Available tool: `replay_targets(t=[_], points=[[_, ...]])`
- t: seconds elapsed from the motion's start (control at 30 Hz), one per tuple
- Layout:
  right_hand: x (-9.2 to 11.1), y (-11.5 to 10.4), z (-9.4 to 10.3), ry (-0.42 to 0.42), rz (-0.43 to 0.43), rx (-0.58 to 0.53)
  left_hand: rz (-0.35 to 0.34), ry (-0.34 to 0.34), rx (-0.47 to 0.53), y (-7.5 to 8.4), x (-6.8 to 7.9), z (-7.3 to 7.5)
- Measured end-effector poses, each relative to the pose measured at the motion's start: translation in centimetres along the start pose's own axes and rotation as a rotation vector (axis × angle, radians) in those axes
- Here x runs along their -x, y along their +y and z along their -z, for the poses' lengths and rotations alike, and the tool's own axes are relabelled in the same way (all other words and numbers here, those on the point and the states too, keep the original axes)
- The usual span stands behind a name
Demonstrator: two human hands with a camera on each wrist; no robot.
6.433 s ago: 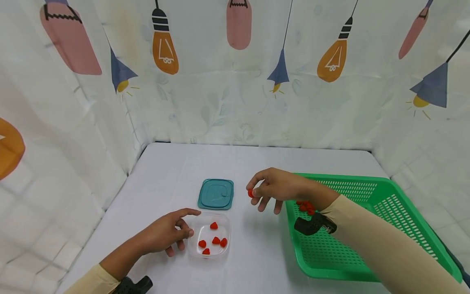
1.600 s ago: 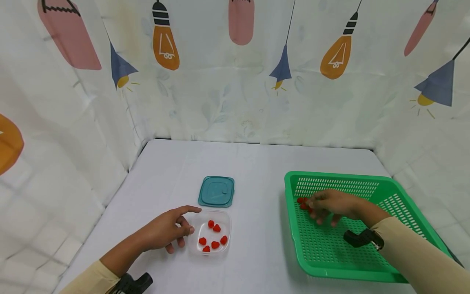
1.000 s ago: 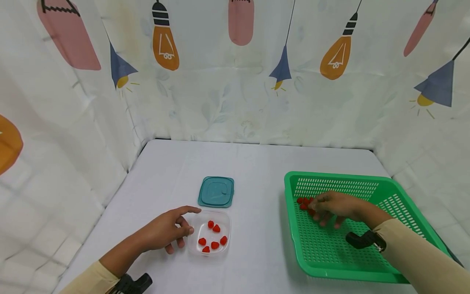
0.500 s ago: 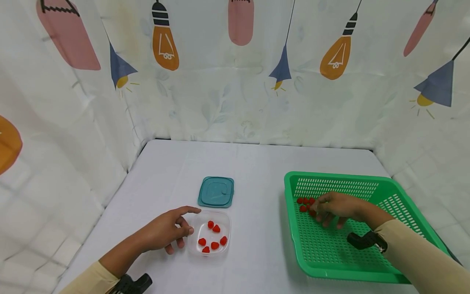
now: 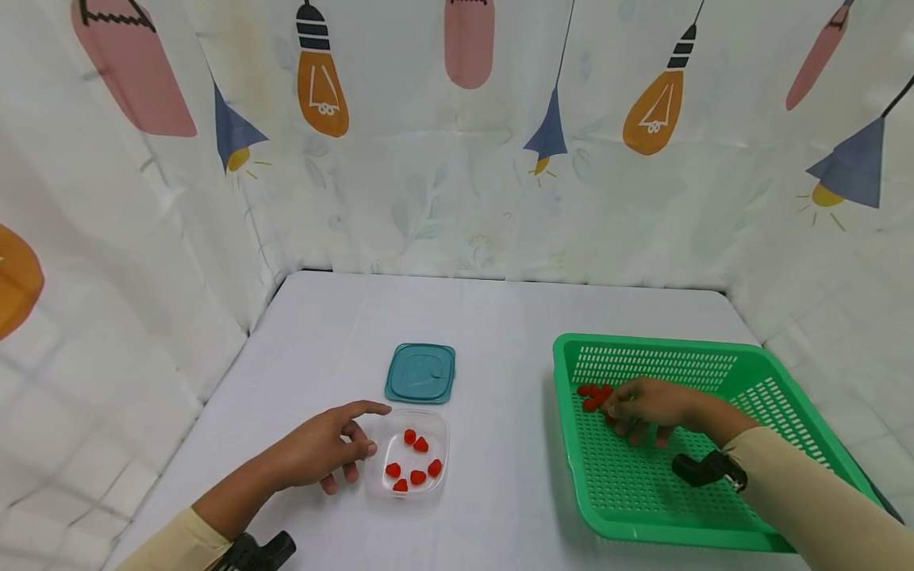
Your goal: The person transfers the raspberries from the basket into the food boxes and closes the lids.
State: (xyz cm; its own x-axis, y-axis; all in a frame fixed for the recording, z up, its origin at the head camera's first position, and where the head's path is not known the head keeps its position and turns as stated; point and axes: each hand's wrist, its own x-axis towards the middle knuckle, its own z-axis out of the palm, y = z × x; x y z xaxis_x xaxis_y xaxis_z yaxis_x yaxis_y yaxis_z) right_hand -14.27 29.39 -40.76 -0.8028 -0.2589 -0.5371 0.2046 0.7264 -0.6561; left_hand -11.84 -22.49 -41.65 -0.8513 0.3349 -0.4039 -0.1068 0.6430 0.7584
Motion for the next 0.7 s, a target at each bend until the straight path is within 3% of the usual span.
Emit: replay_targets(t=[0.37,0.7], points=[[-0.53,0.39,-0.13,-0.004,0.047,-0.007,-0.005,-0.001,0.0,0.11,0.06,0.1],[-0.5,0.34,-0.29,0.016,0.038,-0.029,0.002,-0.003,-0.006,0.21,0.05,0.07]])
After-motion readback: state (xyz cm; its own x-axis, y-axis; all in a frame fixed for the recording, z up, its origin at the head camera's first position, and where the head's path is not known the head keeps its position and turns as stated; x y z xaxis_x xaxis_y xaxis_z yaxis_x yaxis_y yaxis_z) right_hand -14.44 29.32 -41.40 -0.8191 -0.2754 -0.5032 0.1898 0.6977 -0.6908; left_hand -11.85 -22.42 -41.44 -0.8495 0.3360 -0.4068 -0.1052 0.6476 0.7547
